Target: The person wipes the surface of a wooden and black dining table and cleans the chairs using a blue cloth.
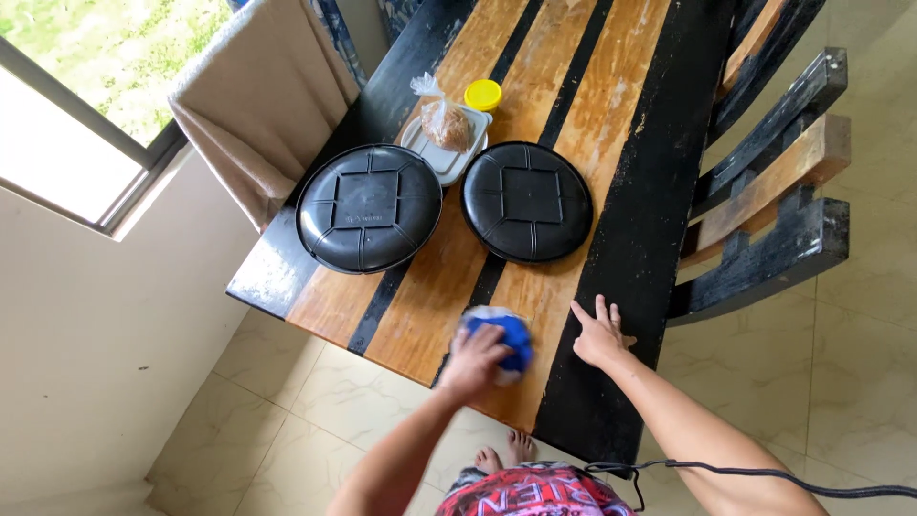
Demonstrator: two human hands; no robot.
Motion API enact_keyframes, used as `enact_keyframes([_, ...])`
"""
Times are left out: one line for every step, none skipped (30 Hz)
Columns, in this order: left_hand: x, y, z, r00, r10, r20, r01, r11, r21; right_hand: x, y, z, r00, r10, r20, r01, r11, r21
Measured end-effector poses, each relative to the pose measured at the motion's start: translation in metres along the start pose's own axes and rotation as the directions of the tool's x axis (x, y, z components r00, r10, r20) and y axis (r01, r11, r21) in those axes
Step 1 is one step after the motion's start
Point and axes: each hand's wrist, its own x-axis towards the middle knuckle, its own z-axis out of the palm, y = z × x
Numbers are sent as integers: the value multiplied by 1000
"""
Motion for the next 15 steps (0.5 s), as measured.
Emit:
enact_keyframes([-5,-28,-10,1000,2,3,-2,1000,-3,-13,-11,-15,1000,4,2,-4,1000,0])
enact_keyframes([-9,-56,-18,991,-70,-116,73,997,23,-25,-22,-29,999,28,33,-28,1000,3])
enact_keyframes([-16,-82,-26,964,-137,-229,150,988,37,-41,-32,-42,996,57,67,-57,998,6])
enact_keyframes([-31,-109,-30,966,-136,-221,147,989,32,-48,-33,-37,995,66,72,-66,998,6])
enact_keyframes([-36,-139,-37,933,-251,-259,284,954,99,-50,-35,-38,990,93,109,-95,995,12])
enact_keyframes([-42,-168,-45,883,-356,-306,416,896,158,-51,-36,-39,982,120,146,-124,992,18])
enact_keyframes([-48,-201,-43,886,-347,-306,406,900,156,-55,-38,-42,982,127,138,-131,991,19])
enact_keyframes([-54,-235,-40,835,-429,-343,477,877,64,-58,-40,-45,983,116,143,-120,993,19])
enact_keyframes([-64,-267,-35,777,-515,-362,543,839,-30,-66,-41,-45,982,108,156,-112,994,18])
enact_keyframes([-65,-257,-47,782,-512,-355,537,843,-32,-73,-42,-44,981,117,156,-122,992,18])
enact_keyframes([-63,-250,-60,720,-618,-316,640,767,-43,-76,-44,-45,980,108,164,-113,993,20])
enact_keyframes([-60,-242,-73,643,-714,-277,733,678,-47,-80,-46,-45,980,99,173,-104,994,22])
enact_keyframes([-52,-239,-66,648,-712,-271,730,682,-47,-82,-44,-45,979,107,173,-112,993,21])
enact_keyframes([-44,-237,-59,616,-732,-291,756,653,-45,-85,-42,-45,980,94,174,-98,995,15])
enact_keyframes([-41,-235,-52,578,-754,-311,785,618,-42,-87,-42,-43,981,77,180,-79,997,9])
